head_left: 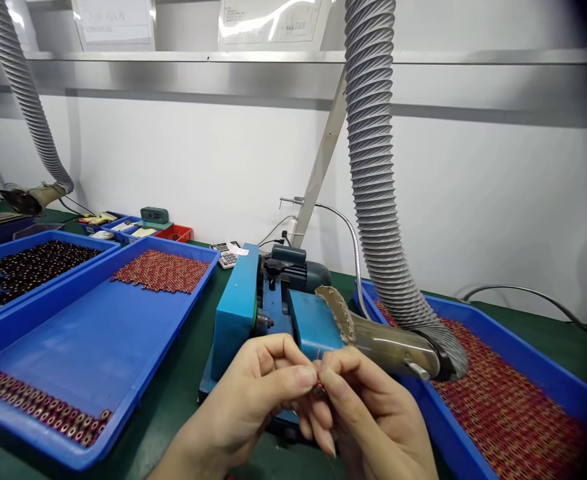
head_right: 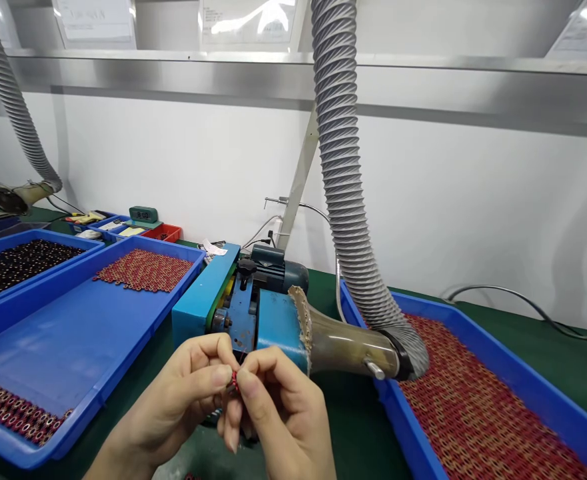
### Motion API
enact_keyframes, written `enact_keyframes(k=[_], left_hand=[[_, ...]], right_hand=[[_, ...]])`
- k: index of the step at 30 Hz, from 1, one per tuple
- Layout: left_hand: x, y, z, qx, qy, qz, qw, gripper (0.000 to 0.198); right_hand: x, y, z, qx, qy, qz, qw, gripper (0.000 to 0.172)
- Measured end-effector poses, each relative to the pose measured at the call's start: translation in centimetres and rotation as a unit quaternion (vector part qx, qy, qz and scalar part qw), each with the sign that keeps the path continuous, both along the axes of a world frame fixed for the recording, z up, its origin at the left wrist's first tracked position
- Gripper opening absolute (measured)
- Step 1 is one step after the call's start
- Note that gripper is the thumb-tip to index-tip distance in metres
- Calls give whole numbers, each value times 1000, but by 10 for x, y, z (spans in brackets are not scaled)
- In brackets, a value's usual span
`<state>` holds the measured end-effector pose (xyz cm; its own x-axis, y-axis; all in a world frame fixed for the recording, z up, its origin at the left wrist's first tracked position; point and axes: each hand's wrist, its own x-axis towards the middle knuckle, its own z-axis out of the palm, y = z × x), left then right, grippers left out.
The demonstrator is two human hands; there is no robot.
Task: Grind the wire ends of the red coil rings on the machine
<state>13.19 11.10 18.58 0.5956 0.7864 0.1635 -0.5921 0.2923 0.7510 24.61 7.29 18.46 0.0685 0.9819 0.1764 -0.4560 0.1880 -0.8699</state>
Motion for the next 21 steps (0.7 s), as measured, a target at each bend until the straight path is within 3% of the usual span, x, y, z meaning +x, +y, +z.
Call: enact_keyframes(k=[13,21], left_hand=[[-1,2,0,-3,-9,-8,1000,29],[-3,0,-2,20,-23,-9,999,25]], right_hand=[[-1,1,0,2,17,6,1000,31],[-2,2,5,3,93,27,995,26]])
